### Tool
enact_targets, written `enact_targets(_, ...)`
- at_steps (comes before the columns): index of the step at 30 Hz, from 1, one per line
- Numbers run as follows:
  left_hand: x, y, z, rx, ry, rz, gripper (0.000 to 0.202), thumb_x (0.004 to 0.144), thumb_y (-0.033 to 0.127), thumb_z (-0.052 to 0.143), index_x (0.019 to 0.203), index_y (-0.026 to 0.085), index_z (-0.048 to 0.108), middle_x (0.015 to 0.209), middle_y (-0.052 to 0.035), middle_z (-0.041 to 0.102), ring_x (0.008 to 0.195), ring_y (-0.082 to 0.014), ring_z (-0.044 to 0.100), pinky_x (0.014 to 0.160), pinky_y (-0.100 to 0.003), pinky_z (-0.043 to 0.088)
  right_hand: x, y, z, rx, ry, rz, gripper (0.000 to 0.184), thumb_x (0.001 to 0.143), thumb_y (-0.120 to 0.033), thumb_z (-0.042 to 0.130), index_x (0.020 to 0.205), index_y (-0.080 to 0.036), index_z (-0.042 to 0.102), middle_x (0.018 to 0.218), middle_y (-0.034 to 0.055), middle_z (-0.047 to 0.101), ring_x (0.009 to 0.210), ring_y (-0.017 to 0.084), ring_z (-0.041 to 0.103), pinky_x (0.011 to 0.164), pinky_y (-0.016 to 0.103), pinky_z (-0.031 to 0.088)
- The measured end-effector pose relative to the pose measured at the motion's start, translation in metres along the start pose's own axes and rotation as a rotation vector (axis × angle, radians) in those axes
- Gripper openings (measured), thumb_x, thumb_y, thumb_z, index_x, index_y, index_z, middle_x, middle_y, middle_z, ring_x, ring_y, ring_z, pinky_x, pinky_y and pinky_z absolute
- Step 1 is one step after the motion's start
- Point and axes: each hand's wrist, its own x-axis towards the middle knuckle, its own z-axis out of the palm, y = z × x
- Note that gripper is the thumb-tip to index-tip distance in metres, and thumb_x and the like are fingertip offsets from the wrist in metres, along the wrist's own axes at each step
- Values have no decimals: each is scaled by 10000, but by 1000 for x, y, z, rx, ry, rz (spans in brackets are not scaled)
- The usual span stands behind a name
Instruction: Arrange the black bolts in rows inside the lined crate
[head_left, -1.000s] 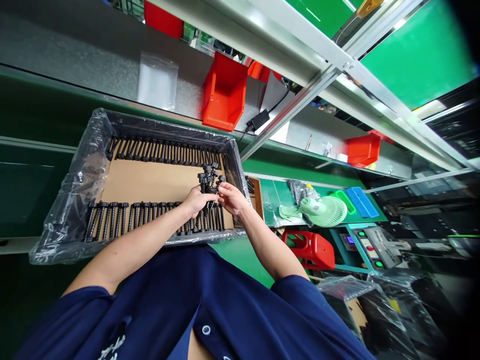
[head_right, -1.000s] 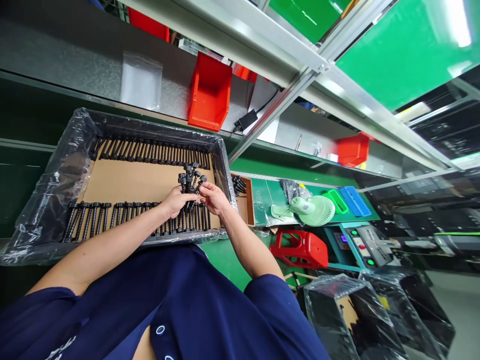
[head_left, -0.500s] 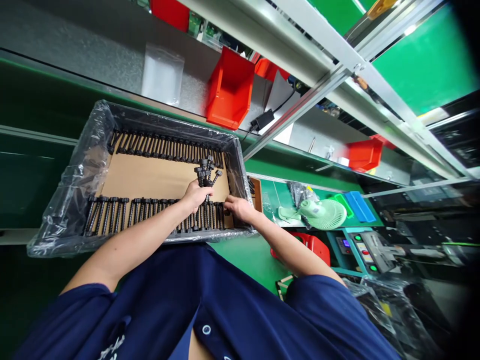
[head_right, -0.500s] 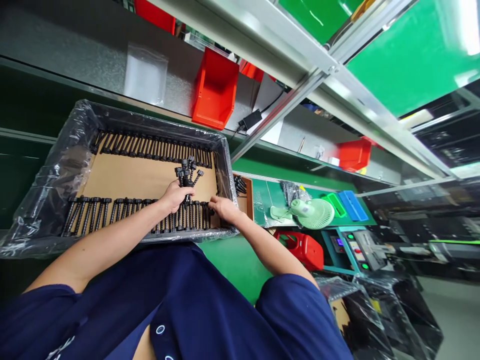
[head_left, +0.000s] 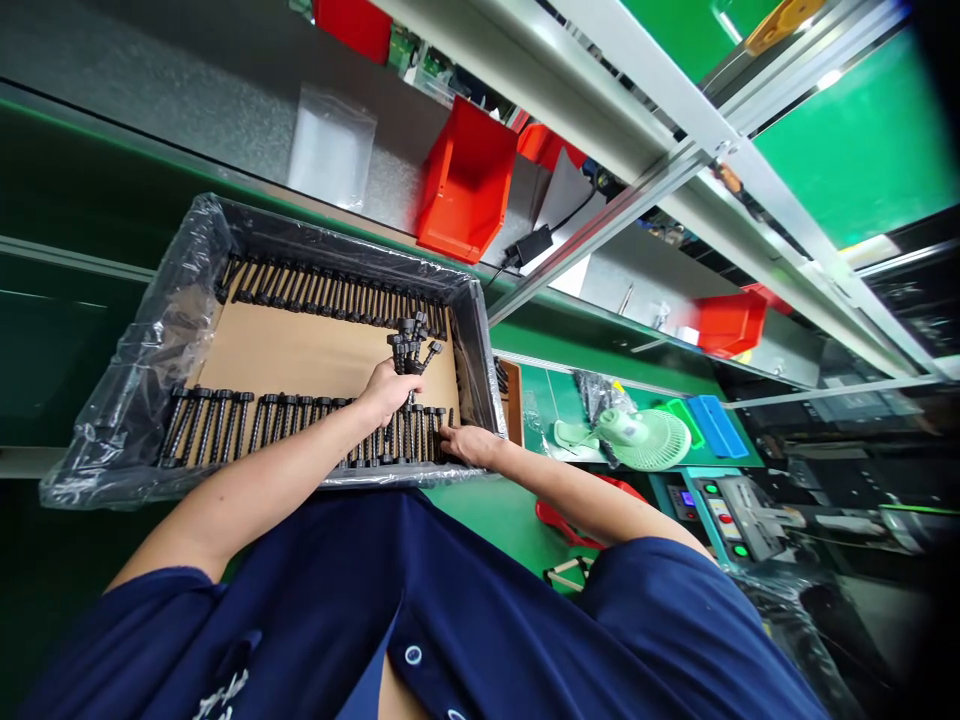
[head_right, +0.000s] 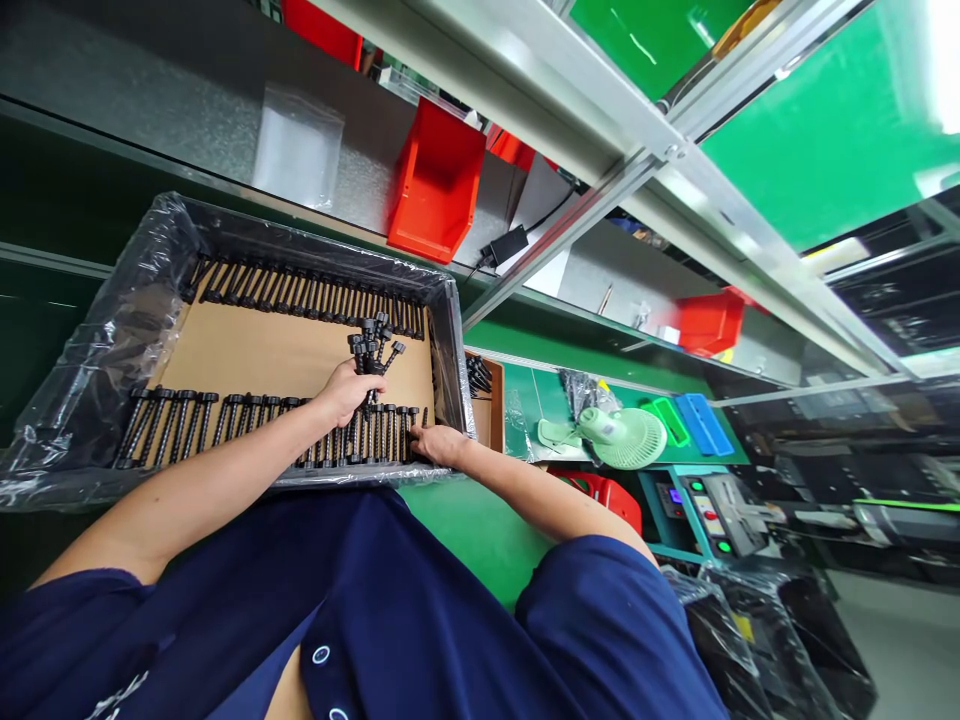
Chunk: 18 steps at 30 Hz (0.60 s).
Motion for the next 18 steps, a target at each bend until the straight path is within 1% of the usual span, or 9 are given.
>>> enact_targets(3, 0, -2, 0, 20, -4, -5, 154, 519, 122, 678, 604, 169, 560, 592, -10, 592, 544, -134, 523, 528, -266, 400, 1, 1, 1, 30, -1, -17, 281, 924, -126, 409, 1018, -144, 673, 1125, 134, 613, 759, 166, 653, 663, 264, 477)
enact_targets(6, 0, -3, 1, 38, -17, -8, 147, 525, 127, 673, 597, 168, 551, 575, -6, 580, 538, -134, 521, 522, -264, 397, 3, 2, 4, 94, 15, 4, 261, 902, -93, 423, 944, -126, 679, 1067, 125, 633, 711, 145, 628, 639, 247, 451)
enact_targets(9, -1, -4, 2, 50, -16, -1, 153, 524, 123, 668, 606, 166, 546, 579, -3, 579, 536, -132, 523, 512, -258, 393, 6, 4, 8, 205, 95, 35, 262, 913, -96, 410, 871, -105, 669, 971, 123, 648, 707, 133, 597, 637, 229, 428)
enact_targets(12, -1, -5, 2, 46, -27, -13, 162, 522, 115, 661, 627, 165, 547, 596, 0, 586, 536, -129, 527, 504, -251, 395, 9, 9, 13, 280, 180, 49, 286, 930, -116, 399, 815, -92, 660, 903, 129, 647, 738, 139, 579, 679, 232, 429)
enact_targets(15, -2, -5, 2, 53, -29, -38, 176, 521, 112, 659, 642, 166, 542, 601, 4, 586, 536, -130, 534, 499, -247, 398, 12, 13, 20, 307, 217, 11, 268, 922, -126, 429, 795, -91, 662, 884, 125, 647, 750, 146, 572, 714, 245, 438)
enact_targets(18, -3, -3, 3, 62, -27, -48, 181, 522, 113, 658, 646, 165, 537, 596, 8, 582, 533, -128, 536, 494, -243, 396, 14, 15, 26, 354, 253, -56, 224, 907, -146, 471, 826, -105, 677, 887, 110, 656, 769, 151, 582, 738, 252, 447)
